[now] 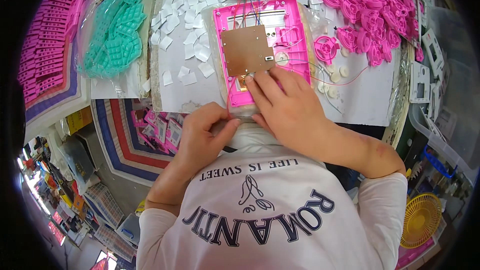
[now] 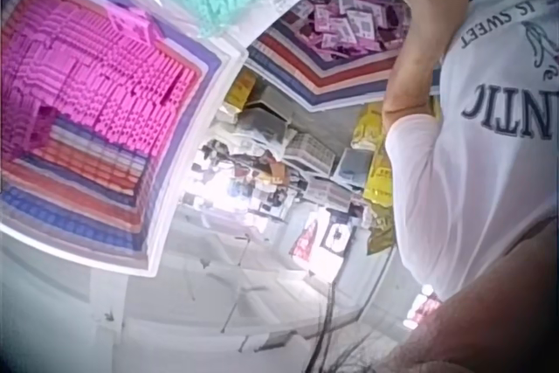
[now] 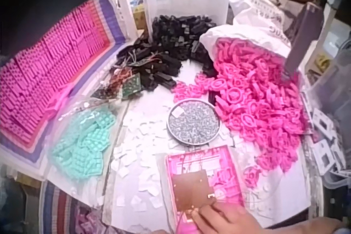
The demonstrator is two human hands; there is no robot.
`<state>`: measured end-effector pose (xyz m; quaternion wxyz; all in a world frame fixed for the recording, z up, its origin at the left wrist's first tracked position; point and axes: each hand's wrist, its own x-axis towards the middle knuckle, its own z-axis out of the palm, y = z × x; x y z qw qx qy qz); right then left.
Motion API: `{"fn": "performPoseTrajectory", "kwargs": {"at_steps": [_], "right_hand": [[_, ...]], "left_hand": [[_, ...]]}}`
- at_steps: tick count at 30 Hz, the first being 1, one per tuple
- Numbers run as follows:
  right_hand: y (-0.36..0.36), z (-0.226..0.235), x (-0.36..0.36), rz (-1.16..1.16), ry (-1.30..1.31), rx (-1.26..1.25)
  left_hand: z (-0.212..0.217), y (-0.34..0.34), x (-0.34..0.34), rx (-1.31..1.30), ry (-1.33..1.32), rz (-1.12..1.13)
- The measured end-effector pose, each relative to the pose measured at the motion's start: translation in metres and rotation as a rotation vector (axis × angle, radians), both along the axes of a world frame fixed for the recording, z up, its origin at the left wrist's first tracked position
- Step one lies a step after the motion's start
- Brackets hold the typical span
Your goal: Assembling and packaging pink toy calculators at a factory workbench.
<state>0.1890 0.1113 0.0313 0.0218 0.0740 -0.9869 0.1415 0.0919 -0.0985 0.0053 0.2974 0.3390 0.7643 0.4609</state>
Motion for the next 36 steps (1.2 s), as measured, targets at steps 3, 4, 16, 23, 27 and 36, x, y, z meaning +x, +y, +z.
{"fn": "performPoseTrajectory", "kwargs": {"at_steps": [3, 4, 16, 23, 27, 36], "right_hand": [[0.012, 0.003, -0.001, 0.078, -0.05, 0.003], [0.017, 0.004, -0.002, 0.114, -0.072, -0.023], [0.003, -0.007, -0.006, -0.028, 0.047, -0.183], [0.021, 0.004, 0.001, 0.015, 0.124, -0.264], [0.035, 0.018, 0.0, -0.187, 0.172, -0.624], [0.056, 0.014, 0.002, -0.189, 0.26, -0.469]], "left_hand": [[0.014, -0.002, -0.01, 0.105, 0.023, 0.084], [0.014, 0.001, -0.011, 0.176, -0.062, 0.121], [0.002, 0.042, -0.029, 0.437, -0.226, 0.094], [0.015, 0.046, -0.033, 0.338, 0.025, -0.067], [0.022, 0.052, -0.026, 0.274, 0.209, -0.137], [0.024, 0.066, -0.02, 0.204, 0.414, -0.267]]}}
